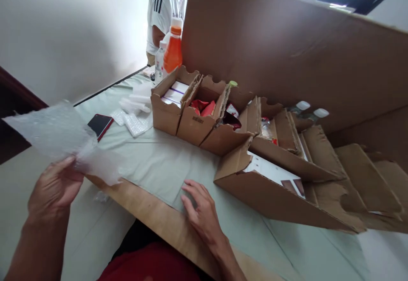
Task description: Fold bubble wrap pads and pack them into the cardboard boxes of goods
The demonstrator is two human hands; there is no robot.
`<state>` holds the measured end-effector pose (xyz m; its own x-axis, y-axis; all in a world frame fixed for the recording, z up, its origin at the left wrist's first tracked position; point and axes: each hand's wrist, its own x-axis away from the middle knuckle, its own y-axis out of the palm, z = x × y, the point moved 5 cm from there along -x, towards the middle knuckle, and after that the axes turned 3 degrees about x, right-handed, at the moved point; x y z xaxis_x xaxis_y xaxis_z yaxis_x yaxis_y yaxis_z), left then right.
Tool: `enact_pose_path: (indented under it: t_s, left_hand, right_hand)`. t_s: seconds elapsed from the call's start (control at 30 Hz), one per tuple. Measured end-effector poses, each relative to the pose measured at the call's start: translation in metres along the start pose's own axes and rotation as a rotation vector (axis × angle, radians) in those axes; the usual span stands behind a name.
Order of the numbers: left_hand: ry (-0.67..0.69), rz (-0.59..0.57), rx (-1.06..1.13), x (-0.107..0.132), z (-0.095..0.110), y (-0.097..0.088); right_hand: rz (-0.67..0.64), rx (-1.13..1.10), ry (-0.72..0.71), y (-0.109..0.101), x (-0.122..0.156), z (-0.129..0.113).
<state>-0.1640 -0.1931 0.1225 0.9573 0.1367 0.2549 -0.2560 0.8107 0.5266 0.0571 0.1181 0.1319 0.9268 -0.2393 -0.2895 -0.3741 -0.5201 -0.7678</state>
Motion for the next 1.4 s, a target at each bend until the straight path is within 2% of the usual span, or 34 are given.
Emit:
enact_pose_path:
  t_s: [0.13,0.23,0.33,0.43,0.5,0.57,0.67,0.77,0.83,0.93,1.03,1.1,1.2,1.33,1.4]
  left_hand:
    - [-0.079,-0.025,-0.023,-0.001,0.001,-0.005]
    - [-0.080,-0.029,-0.070,-0.004,0.003,-0.011]
    - [-0.004,-0.044,-0.152,-0.018,0.012,-0.014]
    - [0.060,-0.101,-0.289,-0.041,0.017,-0.002]
    - [0.090,-0.176,-0.424,-0.060,0.015,0.016]
    - [0.115,-0.276,-0.550,-0.080,0.008,0.044]
    - [0.201,-0.457,-0.725,-0.106,-0.007,0.102]
    - [0.306,-0.689,-1.059,-0.123,-0.032,0.162]
    - [0.352,-0.755,-1.266,-0.130,-0.048,0.188]
    - [0.452,-0.689,-1.409,-0.134,-0.059,0.203]
    - [0.734,-0.631,-1.537,-0.130,-0.053,0.209]
    - [0.871,-0.580,-1.530,-0.135,-0.042,0.215]
    - [0.830,-0.559,-1.407,-0.164,-0.026,0.235]
    - [0.730,-0.675,-1.373,-0.200,-0.021,0.270]
    - [0.583,-0.732,-1.335,-0.210,-0.026,0.277]
  right_hand:
    - [-0.151,-0.047,-0.087,0.054,-0.076,-0.016]
    - [-0.193,-0.036,-0.124,0.094,-0.113,-0.023]
    - [-0.173,-0.017,-0.135,0.119,-0.123,-0.023]
    - [-0.110,-0.026,-0.150,0.126,-0.119,-0.018]
    - [-0.068,-0.036,-0.172,0.124,-0.116,-0.016]
    - [-0.045,-0.037,-0.191,0.122,-0.114,-0.014]
    - [-0.037,-0.045,-0.196,0.121,-0.114,-0.014]
    - [-0.048,-0.059,-0.187,0.121,-0.115,-0.014]
    - [-0.053,-0.068,-0.186,0.120,-0.115,-0.014]
    - [-0.052,-0.095,-0.184,0.118,-0.114,-0.013]
    - [-0.062,-0.143,-0.170,0.117,-0.114,-0.011]
    - [-0.072,-0.170,-0.154,0.117,-0.114,-0.009]
    - [-0.084,-0.192,-0.131,0.116,-0.114,-0.008]
    - [-0.071,-0.225,-0.104,0.114,-0.113,-0.008]
    - [-0.066,-0.240,-0.098,0.114,-0.113,-0.008]
